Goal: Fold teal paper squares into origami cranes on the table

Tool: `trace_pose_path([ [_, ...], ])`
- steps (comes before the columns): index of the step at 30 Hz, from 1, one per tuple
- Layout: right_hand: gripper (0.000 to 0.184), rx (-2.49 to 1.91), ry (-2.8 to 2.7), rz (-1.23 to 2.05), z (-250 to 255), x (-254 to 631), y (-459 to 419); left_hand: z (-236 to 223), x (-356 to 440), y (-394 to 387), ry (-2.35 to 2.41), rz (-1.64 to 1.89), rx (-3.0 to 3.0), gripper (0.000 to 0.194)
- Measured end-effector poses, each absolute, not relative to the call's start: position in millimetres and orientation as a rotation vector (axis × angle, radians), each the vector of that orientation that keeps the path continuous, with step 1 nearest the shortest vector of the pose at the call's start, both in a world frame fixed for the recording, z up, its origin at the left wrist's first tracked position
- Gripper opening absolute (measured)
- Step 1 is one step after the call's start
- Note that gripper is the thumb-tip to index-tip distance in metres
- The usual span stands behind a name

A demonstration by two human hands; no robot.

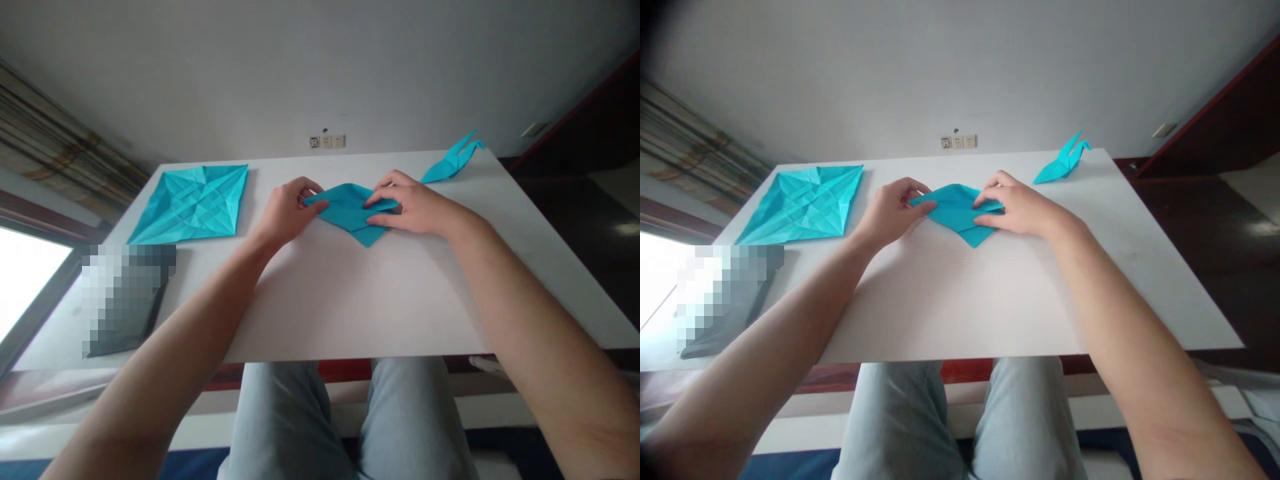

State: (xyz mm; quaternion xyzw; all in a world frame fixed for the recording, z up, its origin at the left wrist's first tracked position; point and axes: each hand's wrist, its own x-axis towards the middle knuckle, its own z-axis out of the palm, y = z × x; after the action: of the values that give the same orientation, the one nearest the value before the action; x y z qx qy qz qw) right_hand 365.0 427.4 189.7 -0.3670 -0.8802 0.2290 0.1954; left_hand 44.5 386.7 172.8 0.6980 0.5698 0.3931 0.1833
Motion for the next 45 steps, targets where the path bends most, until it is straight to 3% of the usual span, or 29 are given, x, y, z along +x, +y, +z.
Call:
trace_pose_path([
  [5, 0.034, -0.934, -2.532, 0.505, 185, 364, 432, 174, 43, 386, 1.560, 1.158, 1.943, 0.026],
  [15, 0.024, -0.962, -2.558, 0.562, 182, 361, 435, 185, 31, 388, 1.594, 1.207, 1.865, 0.014],
  [21, 0.027, -1.001, -2.535, 0.650, 188, 356, 426, 181, 42, 382, 1.666, 1.205, 1.888, 0.032],
  [28, 0.026, -0.968, -2.580, 0.724, 193, 351, 418, 177, 45, 386, 1.626, 1.159, 1.893, 0.015],
  [39, 0.028, -0.979, -2.569, 0.763, 190, 352, 420, 178, 36, 392, 1.589, 1.266, 1.725, 0.009],
  [45, 0.037, -1.023, -2.573, 0.747, 192, 351, 417, 181, 38, 386, 1.600, 1.330, 2.058, 0.026],
])
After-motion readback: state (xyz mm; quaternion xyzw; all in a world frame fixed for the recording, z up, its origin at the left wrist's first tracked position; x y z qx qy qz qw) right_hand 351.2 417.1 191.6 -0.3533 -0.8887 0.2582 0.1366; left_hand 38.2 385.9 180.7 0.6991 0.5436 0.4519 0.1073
